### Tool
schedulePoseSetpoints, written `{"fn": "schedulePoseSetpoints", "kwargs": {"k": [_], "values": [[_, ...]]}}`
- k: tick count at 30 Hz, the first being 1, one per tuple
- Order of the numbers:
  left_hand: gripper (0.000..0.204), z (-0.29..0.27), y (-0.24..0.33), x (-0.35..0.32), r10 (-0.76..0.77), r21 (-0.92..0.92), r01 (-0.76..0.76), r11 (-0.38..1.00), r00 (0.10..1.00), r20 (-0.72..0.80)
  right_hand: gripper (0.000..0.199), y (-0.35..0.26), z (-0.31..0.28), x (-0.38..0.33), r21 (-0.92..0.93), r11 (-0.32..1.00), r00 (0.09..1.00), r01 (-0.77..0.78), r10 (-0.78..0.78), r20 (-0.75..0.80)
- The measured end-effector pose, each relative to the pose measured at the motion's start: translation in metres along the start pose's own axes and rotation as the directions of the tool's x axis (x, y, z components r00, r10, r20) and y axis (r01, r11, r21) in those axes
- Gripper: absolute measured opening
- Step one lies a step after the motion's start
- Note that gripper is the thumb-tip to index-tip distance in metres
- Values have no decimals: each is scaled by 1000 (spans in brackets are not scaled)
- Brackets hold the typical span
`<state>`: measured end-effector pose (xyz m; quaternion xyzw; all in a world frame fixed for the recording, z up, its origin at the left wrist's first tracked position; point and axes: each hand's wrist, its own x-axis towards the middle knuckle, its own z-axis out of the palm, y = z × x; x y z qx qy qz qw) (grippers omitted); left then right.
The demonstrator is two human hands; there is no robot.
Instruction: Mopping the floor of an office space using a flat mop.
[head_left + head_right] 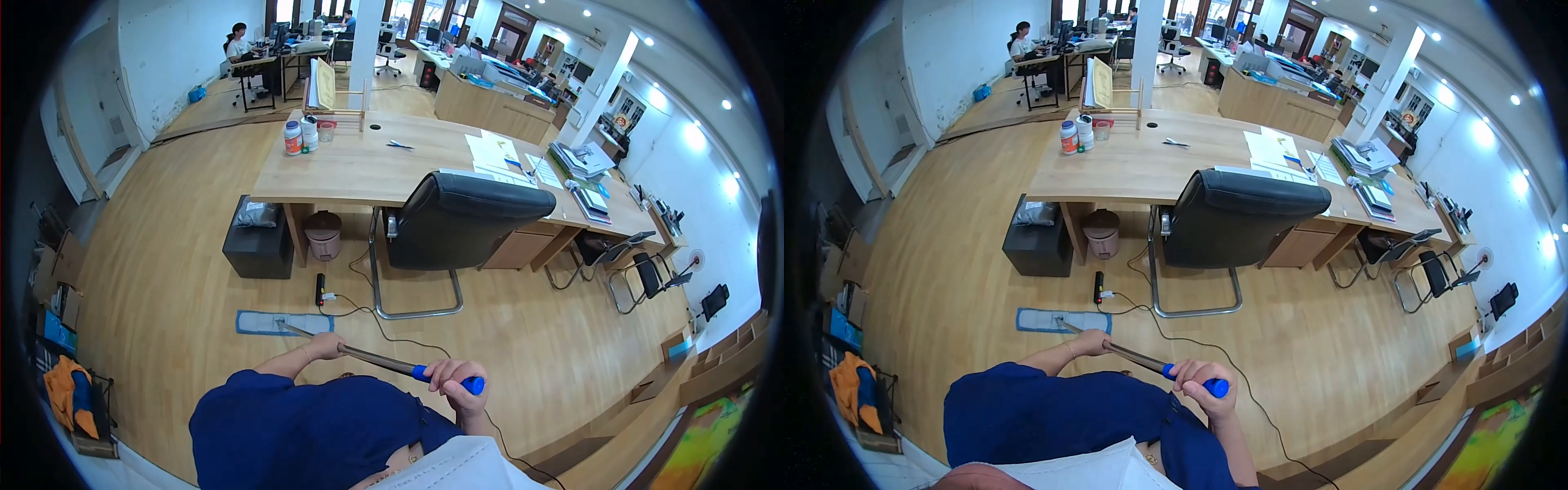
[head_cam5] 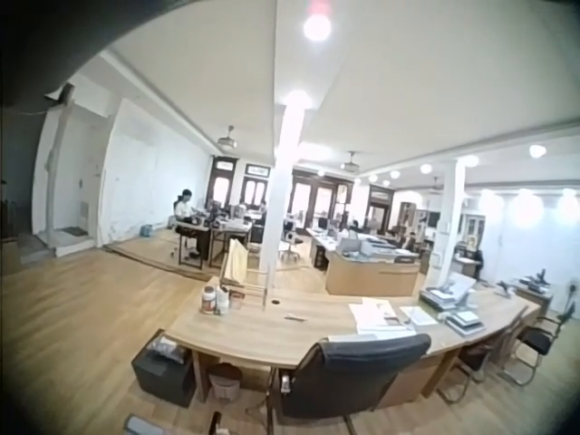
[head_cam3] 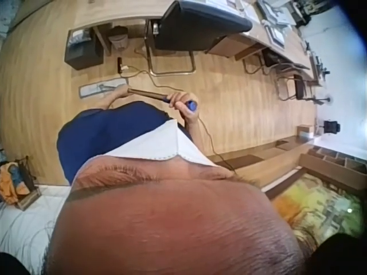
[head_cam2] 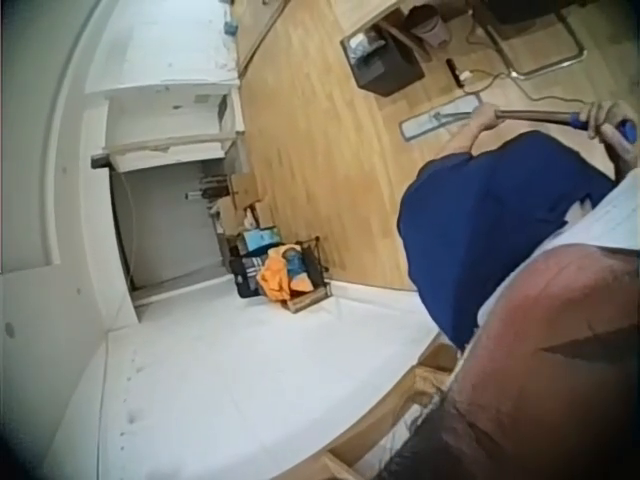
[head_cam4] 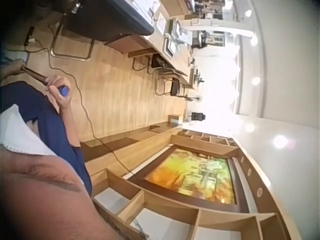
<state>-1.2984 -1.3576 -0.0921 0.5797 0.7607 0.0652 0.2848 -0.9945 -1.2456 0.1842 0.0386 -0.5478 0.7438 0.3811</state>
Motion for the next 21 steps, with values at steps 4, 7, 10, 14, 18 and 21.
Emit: {"fn": "schedulePoseSetpoints", "kwargs": {"k": [4,7,10,14,18,21], "values": [[25,3,5,0,75,31,-75,997,997,-2,14,-17,9,-1,-66,996,998,-64,66,14],[26,5,17,-7,161,15,-161,987,987,23,12,-36,19,-3,-78,995,997,-70,69,-15],[28,10,43,-12,270,-63,-270,961,963,-2,11,-65,22,-7,-82,995,997,-48,42,-69],[28,17,79,-4,287,-181,-267,946,954,91,9,-95,15,-14,-115,993,993,40,-52,-107],[30,38,101,10,354,-251,-318,914,928,114,11,-122,13,-15,-197,976,975,88,-125,-182],[31,28,140,9,408,-268,-362,893,902,143,13,-151,21,-20,-228,960,966,159,-199,-163]]}}
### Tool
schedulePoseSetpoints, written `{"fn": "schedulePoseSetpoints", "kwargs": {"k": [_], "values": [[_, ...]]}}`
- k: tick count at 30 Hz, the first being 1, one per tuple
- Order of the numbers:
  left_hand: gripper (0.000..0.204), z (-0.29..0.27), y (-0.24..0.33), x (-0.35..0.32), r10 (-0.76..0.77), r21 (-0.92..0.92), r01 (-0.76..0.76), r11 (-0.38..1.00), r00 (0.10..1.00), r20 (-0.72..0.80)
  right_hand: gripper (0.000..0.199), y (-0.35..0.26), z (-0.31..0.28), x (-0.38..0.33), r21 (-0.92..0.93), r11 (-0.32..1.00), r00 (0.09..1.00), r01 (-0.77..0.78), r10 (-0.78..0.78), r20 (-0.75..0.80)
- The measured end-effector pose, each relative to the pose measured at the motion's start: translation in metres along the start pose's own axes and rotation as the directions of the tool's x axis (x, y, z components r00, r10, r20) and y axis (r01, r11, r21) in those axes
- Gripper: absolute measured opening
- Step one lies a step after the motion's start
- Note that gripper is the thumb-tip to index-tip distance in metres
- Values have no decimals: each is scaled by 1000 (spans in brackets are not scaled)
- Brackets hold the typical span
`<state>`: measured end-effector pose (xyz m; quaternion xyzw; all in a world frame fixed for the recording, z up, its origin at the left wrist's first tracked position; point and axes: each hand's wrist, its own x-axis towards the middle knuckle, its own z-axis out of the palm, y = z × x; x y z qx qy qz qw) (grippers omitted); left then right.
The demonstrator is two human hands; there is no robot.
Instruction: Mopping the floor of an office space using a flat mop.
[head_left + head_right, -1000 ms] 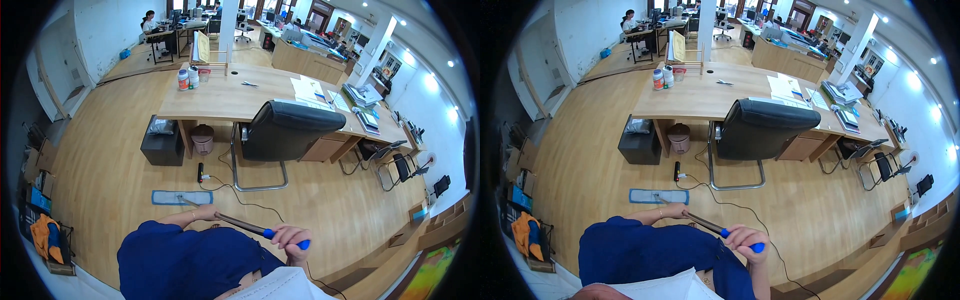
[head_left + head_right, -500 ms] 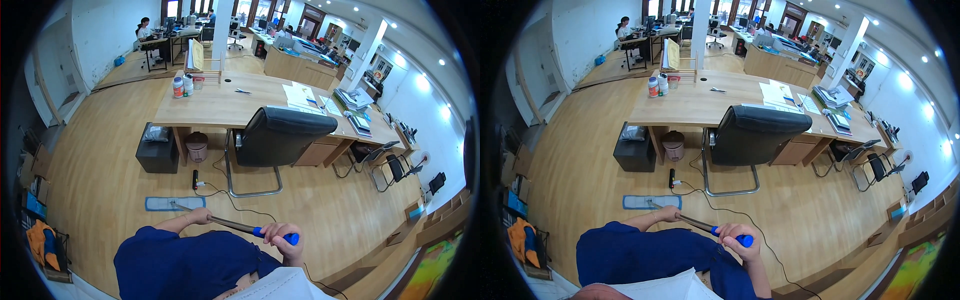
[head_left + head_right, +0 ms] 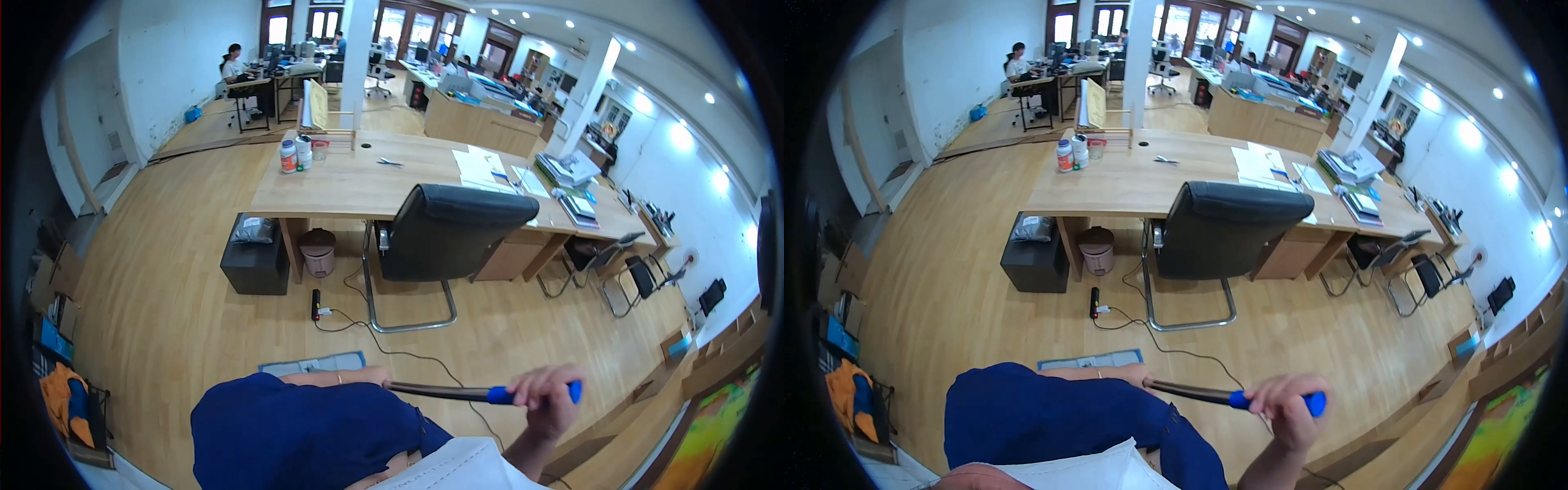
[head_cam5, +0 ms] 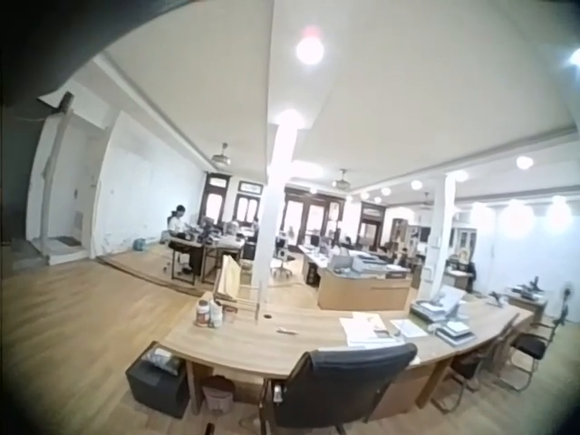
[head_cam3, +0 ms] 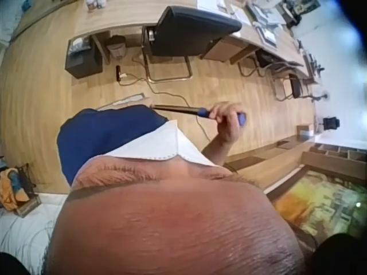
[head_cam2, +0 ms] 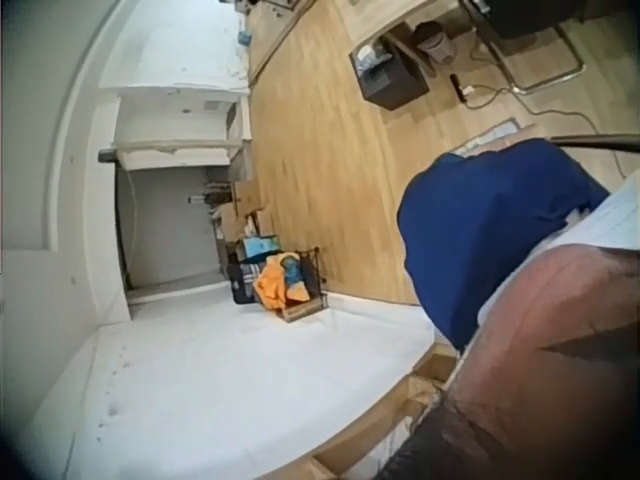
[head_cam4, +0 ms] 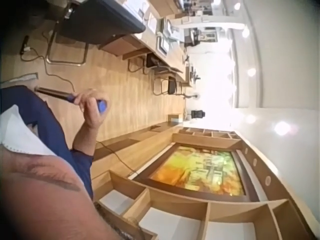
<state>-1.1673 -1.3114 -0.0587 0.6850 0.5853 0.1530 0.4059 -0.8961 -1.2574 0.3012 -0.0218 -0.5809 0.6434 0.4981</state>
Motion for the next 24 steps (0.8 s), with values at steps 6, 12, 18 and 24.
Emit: {"fn": "schedulePoseSetpoints", "kwargs": {"k": [6,12,18,24], "values": [[30,-13,100,3,160,-98,-152,983,984,82,33,-65,-4,-2,-208,954,967,215,-179,180],[32,-3,169,11,382,-37,-380,924,922,59,27,-140,14,-27,-212,925,925,314,-248,288],[20,25,203,40,550,-72,-547,834,834,33,25,-201,34,-51,-455,842,842,291,1,540],[9,43,221,71,570,19,-575,818,815,105,20,-202,28,-87,-569,759,874,317,-1,485]]}}
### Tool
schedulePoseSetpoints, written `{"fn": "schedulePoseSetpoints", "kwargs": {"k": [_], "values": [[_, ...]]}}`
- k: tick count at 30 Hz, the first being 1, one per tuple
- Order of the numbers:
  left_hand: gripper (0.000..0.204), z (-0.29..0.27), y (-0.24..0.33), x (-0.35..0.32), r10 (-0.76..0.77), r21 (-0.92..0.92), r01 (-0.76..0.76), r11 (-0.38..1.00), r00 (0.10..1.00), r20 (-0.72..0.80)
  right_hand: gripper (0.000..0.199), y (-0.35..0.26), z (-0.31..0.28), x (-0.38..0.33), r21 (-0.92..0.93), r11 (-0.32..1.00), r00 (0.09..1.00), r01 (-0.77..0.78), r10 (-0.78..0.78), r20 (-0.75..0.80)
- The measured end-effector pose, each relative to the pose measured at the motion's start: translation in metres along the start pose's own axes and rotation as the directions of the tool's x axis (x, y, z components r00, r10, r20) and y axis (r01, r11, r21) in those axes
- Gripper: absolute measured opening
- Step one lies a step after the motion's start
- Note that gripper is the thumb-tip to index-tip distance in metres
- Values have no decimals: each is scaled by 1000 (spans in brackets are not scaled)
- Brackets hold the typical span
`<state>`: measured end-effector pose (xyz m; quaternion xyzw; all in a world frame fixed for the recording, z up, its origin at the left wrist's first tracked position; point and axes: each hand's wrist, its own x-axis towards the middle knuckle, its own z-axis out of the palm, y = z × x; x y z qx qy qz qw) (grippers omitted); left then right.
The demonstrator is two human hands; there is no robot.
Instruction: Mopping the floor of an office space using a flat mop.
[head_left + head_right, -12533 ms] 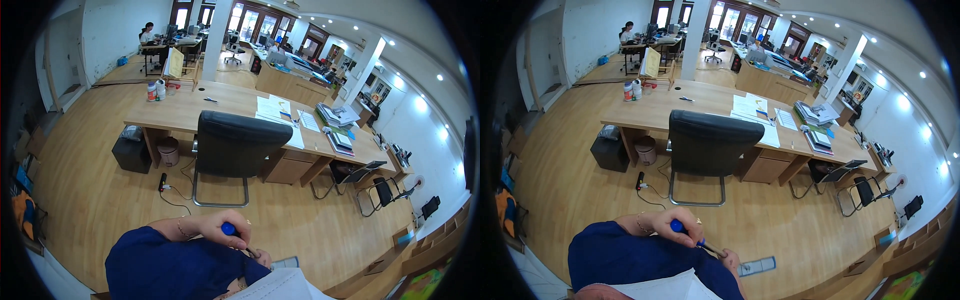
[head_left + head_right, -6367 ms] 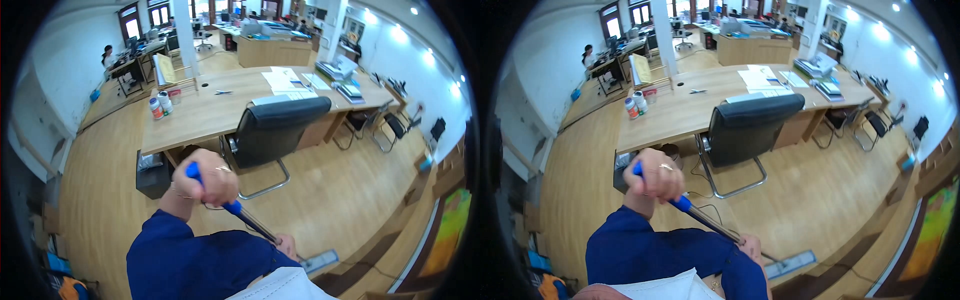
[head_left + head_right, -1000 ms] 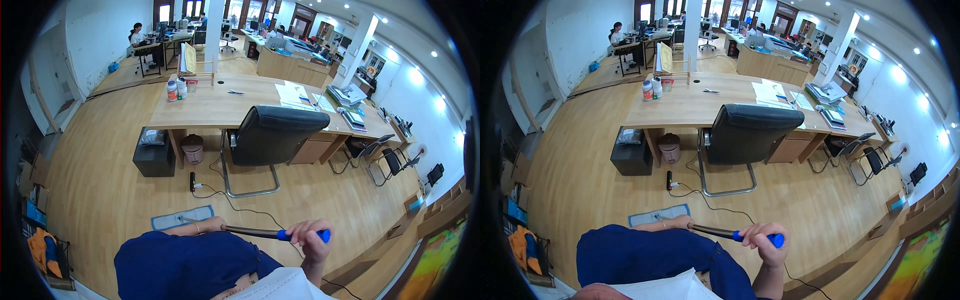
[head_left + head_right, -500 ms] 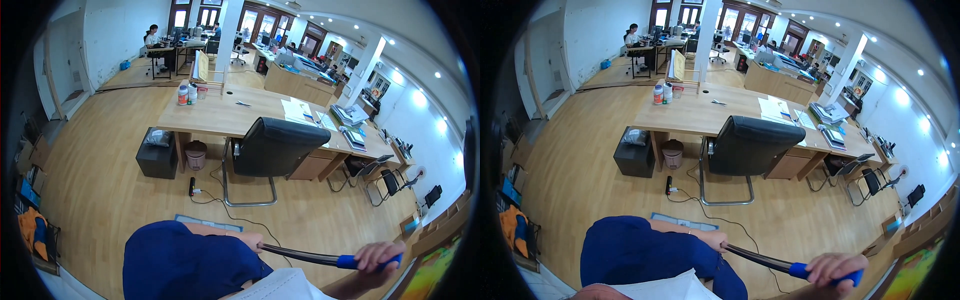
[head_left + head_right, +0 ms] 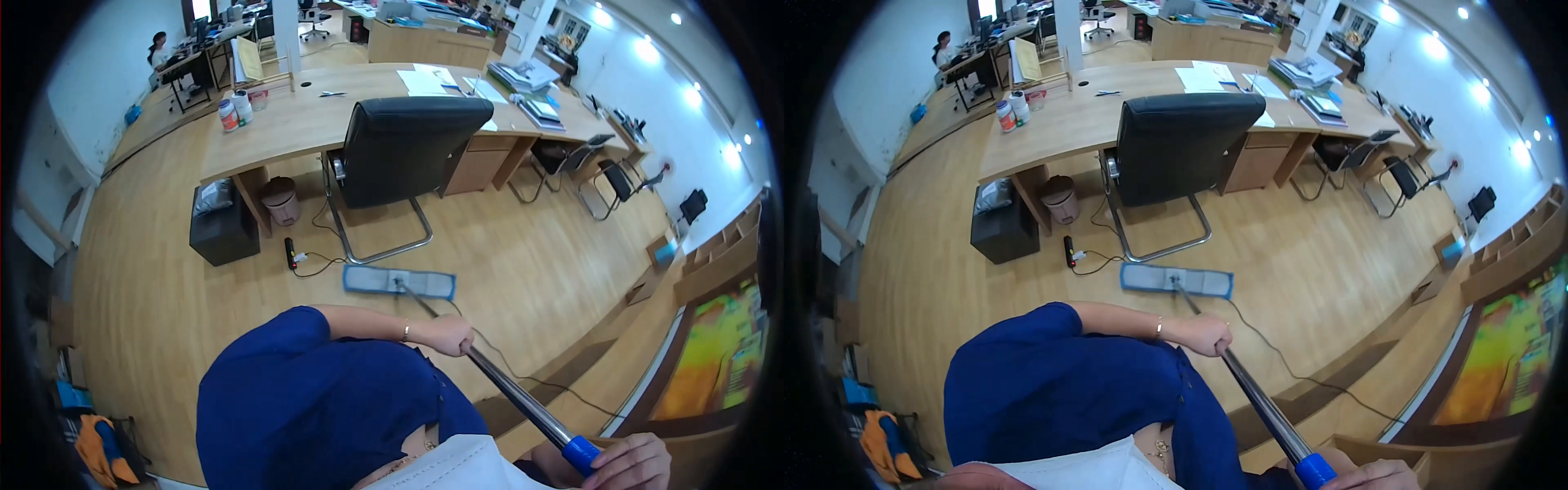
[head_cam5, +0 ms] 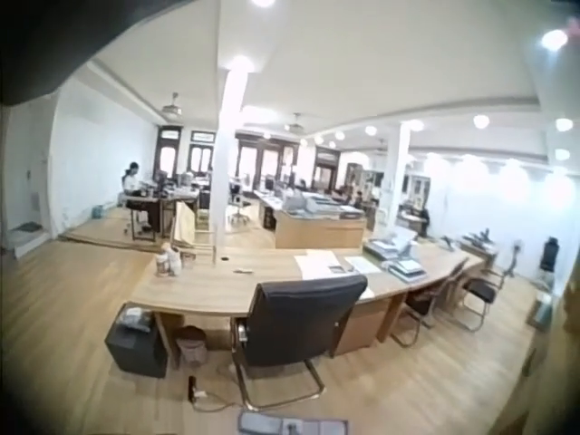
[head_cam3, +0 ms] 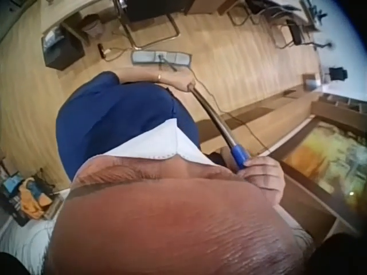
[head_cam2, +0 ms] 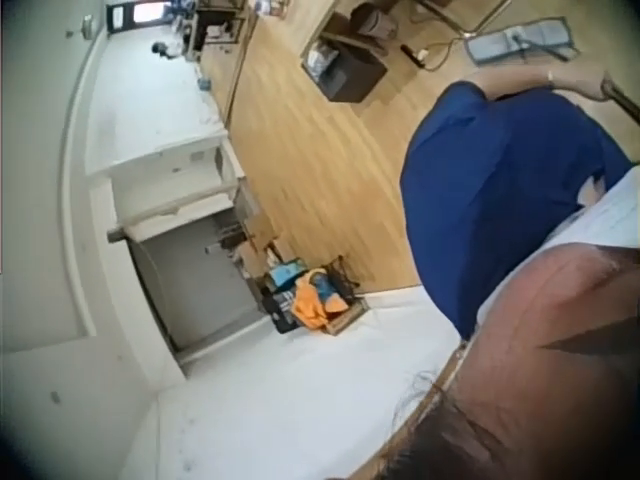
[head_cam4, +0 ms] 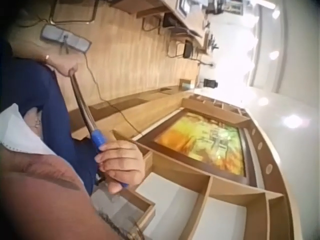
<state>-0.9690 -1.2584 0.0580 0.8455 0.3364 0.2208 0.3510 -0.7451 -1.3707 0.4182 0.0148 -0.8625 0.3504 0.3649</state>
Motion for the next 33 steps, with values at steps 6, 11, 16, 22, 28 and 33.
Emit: {"fn": "schedulePoseSetpoints", "kwargs": {"k": [6,11,16,22,28,33], "values": [[9,24,-41,40,-3,54,7,999,998,-65,22,18,22,-18,-84,973,976,-217,215,-33],[14,40,-66,65,62,128,-48,991,992,-113,22,63,51,-58,-78,995,970,-61,41,-240],[17,35,-110,94,-19,159,37,987,993,-114,22,96,50,-37,-76,992,970,-96,76,-231],[17,8,-176,127,-78,55,81,995,995,-57,18,170,51,-3,-68,982,955,-177,154,-254],[16,-30,-208,142,-132,81,133,988,991,-19,16,223,40,38,-94,948,891,-304,248,-379],[13,-70,-217,151,-125,89,118,989,989,74,20,270,29,68,100,994,910,-48,85,-406]]}}
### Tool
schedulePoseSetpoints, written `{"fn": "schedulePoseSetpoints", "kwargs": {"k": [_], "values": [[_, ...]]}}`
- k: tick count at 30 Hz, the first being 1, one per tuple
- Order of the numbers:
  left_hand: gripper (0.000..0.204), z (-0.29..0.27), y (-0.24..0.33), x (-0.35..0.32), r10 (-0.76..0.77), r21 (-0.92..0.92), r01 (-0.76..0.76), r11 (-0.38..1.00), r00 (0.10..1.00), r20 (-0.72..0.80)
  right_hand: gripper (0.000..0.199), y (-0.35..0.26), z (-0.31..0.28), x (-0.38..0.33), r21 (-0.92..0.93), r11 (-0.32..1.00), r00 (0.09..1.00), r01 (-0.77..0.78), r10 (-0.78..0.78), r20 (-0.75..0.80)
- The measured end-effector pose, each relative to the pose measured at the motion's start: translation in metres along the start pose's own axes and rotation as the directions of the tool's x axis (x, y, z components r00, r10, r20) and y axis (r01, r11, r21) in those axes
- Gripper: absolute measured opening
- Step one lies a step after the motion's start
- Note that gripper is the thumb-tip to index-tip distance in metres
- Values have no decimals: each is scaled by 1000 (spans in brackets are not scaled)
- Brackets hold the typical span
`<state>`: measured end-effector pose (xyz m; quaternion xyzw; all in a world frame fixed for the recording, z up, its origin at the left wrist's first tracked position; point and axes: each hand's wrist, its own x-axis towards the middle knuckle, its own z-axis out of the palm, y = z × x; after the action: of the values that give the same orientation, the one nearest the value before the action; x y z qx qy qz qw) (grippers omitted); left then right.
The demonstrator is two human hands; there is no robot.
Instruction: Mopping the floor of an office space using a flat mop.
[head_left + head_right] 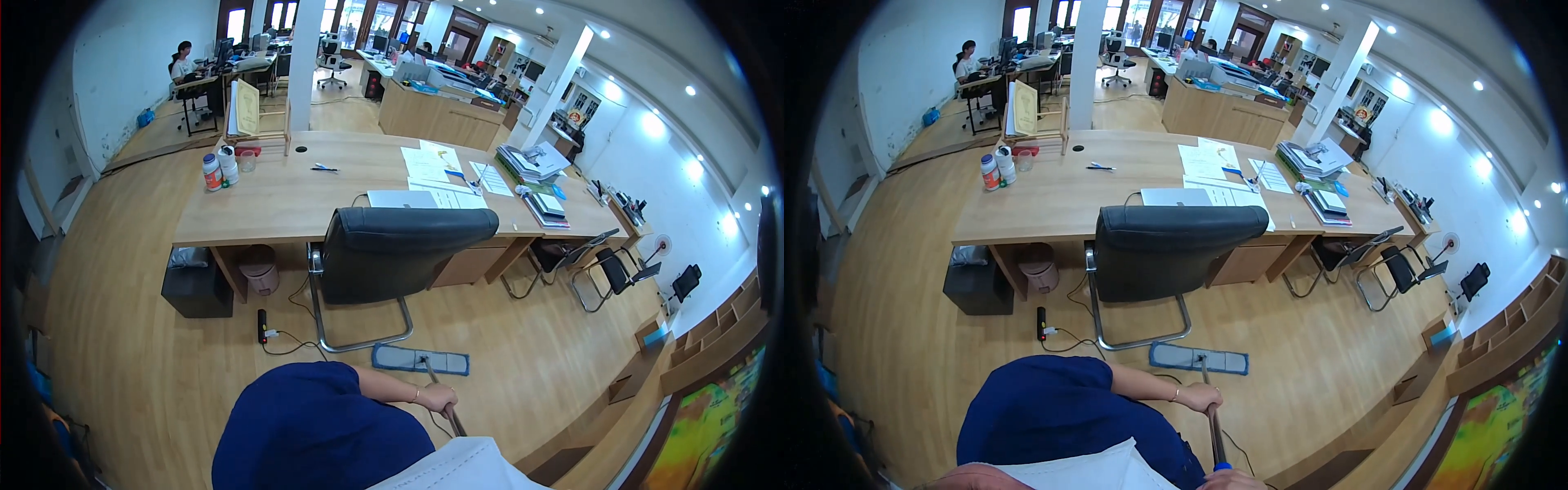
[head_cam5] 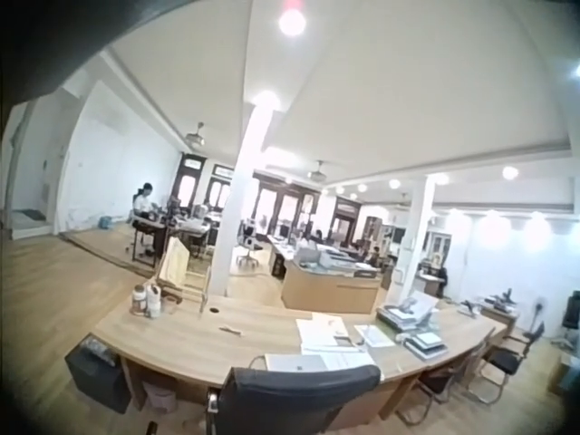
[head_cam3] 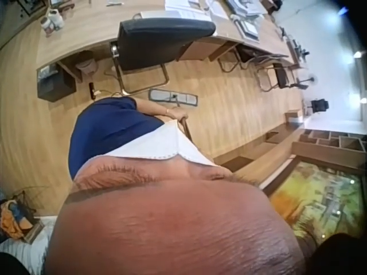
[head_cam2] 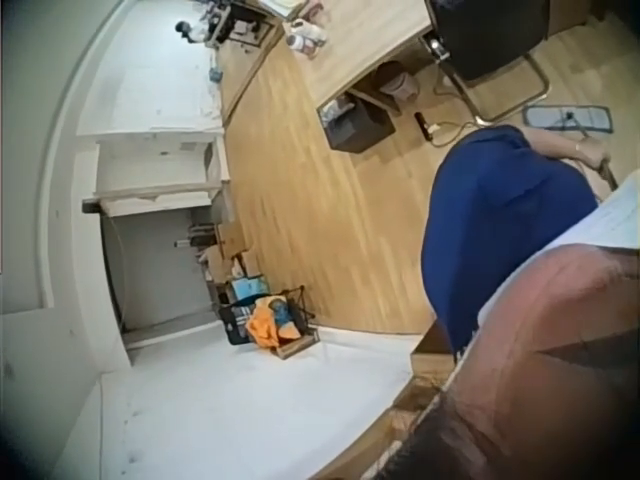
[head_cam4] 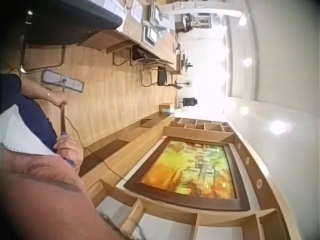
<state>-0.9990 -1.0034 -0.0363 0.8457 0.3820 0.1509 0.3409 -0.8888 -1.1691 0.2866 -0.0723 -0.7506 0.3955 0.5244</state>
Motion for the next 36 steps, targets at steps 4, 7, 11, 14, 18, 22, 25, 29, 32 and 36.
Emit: {"fn": "schedulePoseSetpoints", "kwargs": {"k": [4,7,11,14,18,22,25,29,32,36], "values": [[25,-57,19,1,-16,72,6,997,989,145,23,31,-8,11,66,997,999,39,-38,-12],[42,-129,51,-2,230,-165,-190,968,935,271,26,69,-19,12,-38,997,994,63,-59,97],[42,-239,130,-40,370,-447,-382,809,922,-118,24,97,-52,14,-94,995,995,22,-12,104],[55,-284,170,-64,626,-270,-727,632,683,-376,17,180,-69,-20,-132,947,955,-293,297,13],[61,-310,213,-75,721,-240,-843,481,536,-438,18,255,-56,-27,-238,938,955,-253,282,96],[57,-316,199,-78,693,-635,-559,534,719,-50,19,305,-47,-25,-341,918,938,-203,282,202],[47,-307,212,-81,822,-614,-666,424,568,-49,20,332,-45,-26,-414,894,919,-170,295,261],[40,-302,214,-83,723,-424,-739,523,648,-239,26,344,-56,-17,-306,945,936,-118,208,284],[36,-284,220,-65,642,-404,-721,562,689,-337,26,355,-78,-21,-319,942,919,-108,217,329],[28,-255,212,-29,559,-309,-712,630,693,-456,25,382,-124,-26,-358,924,880,-133,277,387]]}}
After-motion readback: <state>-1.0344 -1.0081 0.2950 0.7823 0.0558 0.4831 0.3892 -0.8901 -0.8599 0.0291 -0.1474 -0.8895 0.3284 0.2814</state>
